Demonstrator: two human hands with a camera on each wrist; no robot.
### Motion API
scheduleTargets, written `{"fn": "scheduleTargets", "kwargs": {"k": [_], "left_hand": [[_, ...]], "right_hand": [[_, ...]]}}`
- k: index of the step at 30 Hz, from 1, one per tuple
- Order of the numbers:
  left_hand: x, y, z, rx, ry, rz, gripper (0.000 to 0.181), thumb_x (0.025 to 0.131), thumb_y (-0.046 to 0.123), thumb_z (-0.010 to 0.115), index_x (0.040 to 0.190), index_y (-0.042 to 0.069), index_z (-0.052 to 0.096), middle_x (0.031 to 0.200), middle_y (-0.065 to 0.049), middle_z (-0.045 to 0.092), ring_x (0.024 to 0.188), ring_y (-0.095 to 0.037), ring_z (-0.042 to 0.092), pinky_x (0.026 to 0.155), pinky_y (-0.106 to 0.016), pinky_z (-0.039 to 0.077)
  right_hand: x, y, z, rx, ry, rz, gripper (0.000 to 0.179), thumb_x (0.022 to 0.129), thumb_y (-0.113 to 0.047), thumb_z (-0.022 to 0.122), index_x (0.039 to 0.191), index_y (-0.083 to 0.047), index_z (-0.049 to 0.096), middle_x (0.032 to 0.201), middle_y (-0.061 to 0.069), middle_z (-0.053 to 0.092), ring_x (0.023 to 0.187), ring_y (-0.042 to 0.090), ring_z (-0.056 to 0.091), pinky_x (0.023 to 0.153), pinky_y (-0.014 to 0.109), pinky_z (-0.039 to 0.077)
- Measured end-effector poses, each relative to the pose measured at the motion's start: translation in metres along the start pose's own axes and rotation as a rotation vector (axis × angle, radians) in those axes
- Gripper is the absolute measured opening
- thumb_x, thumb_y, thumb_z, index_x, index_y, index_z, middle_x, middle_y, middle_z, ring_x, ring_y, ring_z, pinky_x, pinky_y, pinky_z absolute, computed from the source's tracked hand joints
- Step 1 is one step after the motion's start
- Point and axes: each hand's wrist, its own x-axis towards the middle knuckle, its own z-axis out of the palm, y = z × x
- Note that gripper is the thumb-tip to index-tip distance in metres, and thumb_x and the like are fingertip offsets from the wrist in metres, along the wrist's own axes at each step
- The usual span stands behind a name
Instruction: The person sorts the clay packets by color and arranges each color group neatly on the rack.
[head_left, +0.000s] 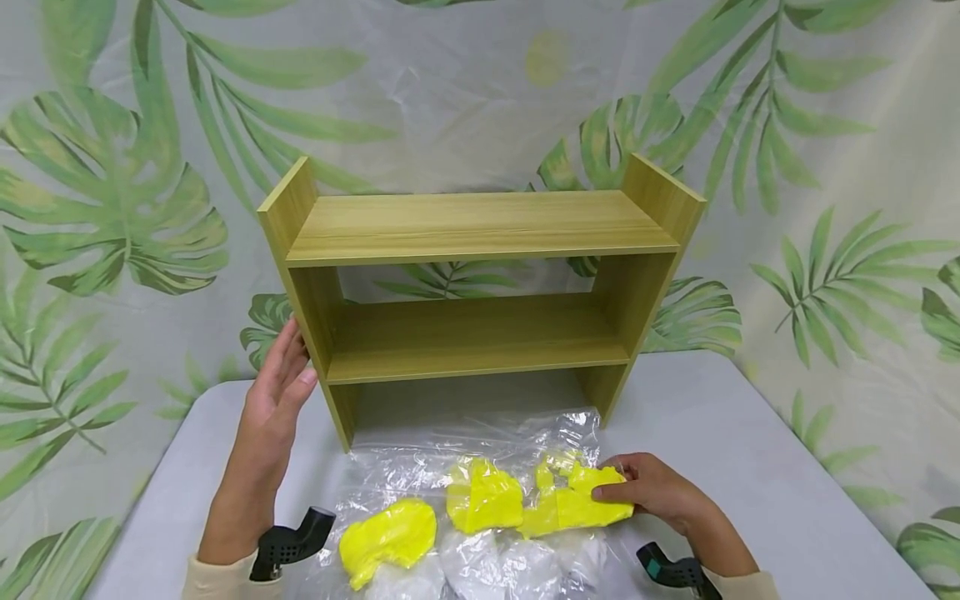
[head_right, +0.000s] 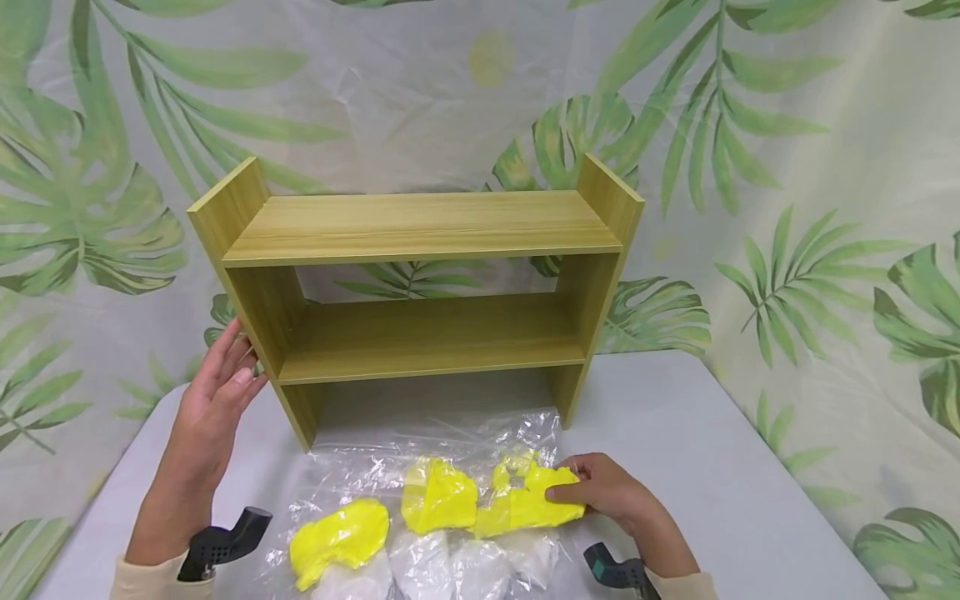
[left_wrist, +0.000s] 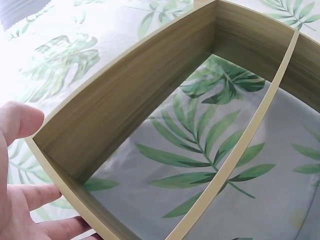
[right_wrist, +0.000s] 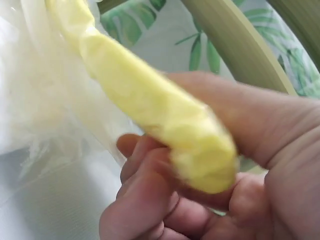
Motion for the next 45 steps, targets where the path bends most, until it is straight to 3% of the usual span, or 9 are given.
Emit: {"fn": "scheduleTargets", "kwargs": {"k": [8,18,23,33,40,45], "left_hand": [[0.000,0.000,0.000,0.001,-0.002,0.002,0.061,0.100,0.012,0.044,0.155,0.023,0.020,0.159,-0.004,0.021,0.146,-0.023,0.016,0.103,-0.013,0.029],[0.000,0.000,-0.001,0.003,-0.001,0.004,0.061,0.100,0.011,0.044,0.155,0.023,0.020,0.159,-0.004,0.020,0.146,-0.023,0.016,0.103,-0.013,0.029],[-0.001,0.000,-0.001,0.000,0.001,0.008,0.061,0.101,0.011,0.044,0.155,0.023,0.020,0.159,-0.005,0.019,0.146,-0.023,0.016,0.104,-0.013,0.029],[-0.002,0.001,-0.001,-0.002,0.000,0.001,0.061,0.100,0.011,0.044,0.155,0.024,0.019,0.159,-0.004,0.019,0.146,-0.023,0.016,0.103,-0.013,0.029],[-0.002,0.001,0.000,-0.007,-0.004,0.002,0.061,0.100,0.010,0.044,0.155,0.023,0.019,0.160,-0.005,0.018,0.146,-0.023,0.015,0.104,-0.014,0.028],[-0.001,0.001,0.001,-0.016,-0.011,0.002,0.062,0.100,0.010,0.044,0.155,0.022,0.017,0.160,-0.005,0.017,0.146,-0.023,0.014,0.104,-0.014,0.028]], "right_hand": [[0.000,0.005,-0.008,0.077,-0.056,-0.018,0.042,0.090,-0.022,0.068,0.120,0.005,0.059,0.094,0.007,0.065,0.080,0.020,0.059,0.075,0.034,0.054],[-0.008,0.003,-0.020,0.176,-0.101,-0.056,0.052,0.093,-0.021,0.065,0.133,0.007,0.049,0.103,0.011,0.064,0.084,0.025,0.066,0.071,0.046,0.056],[-0.011,0.003,-0.027,0.232,-0.124,-0.079,0.056,0.092,-0.019,0.066,0.138,0.006,0.045,0.107,0.012,0.063,0.088,0.027,0.067,0.072,0.045,0.055],[-0.021,-0.002,-0.038,0.293,-0.098,-0.103,0.047,0.093,-0.018,0.065,0.134,0.000,0.052,0.108,0.011,0.062,0.088,0.027,0.068,0.074,0.040,0.056],[-0.028,-0.003,-0.042,0.371,-0.118,-0.144,0.027,0.097,-0.014,0.059,0.124,-0.012,0.062,0.107,0.009,0.064,0.087,0.027,0.069,0.074,0.038,0.056],[-0.035,-0.008,-0.043,0.372,-0.115,-0.170,0.024,0.098,-0.013,0.057,0.120,-0.019,0.064,0.108,0.009,0.062,0.086,0.026,0.068,0.074,0.037,0.056]]}}
